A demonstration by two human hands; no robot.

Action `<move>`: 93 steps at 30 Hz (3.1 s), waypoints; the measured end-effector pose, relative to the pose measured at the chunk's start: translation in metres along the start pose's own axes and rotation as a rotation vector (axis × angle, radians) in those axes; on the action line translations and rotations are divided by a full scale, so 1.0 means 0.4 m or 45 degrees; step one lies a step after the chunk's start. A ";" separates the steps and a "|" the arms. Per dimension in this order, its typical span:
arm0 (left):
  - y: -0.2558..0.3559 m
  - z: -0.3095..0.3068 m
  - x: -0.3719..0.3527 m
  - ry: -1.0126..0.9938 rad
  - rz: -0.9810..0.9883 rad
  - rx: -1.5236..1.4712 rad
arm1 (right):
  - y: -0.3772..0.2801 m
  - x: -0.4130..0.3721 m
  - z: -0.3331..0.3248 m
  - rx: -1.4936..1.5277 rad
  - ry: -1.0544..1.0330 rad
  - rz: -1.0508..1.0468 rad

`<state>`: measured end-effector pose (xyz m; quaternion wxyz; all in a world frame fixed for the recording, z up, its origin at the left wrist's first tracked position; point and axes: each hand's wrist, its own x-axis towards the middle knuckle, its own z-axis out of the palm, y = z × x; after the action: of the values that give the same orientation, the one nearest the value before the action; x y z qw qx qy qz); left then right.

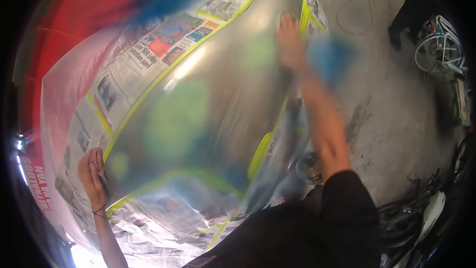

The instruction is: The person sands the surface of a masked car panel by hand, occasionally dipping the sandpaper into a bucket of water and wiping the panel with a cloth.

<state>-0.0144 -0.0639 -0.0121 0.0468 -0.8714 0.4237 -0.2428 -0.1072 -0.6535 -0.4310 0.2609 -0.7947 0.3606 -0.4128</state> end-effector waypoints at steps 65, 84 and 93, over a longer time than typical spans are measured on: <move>-0.040 -0.007 -0.042 0.129 0.035 0.154 | -0.575 -0.215 -0.052 0.293 -0.569 -0.131; -0.086 0.007 -0.044 0.170 0.088 0.069 | -1.124 -0.609 -0.169 0.671 -0.330 -0.839; -0.090 0.017 -0.062 0.259 0.056 0.041 | -0.456 -0.213 0.113 -0.165 0.012 -0.303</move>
<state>0.0014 -0.0229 -0.0172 0.0228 -0.8318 0.4415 -0.3356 -0.0379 -0.4707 -0.3644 0.1566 -0.8449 0.2910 -0.4206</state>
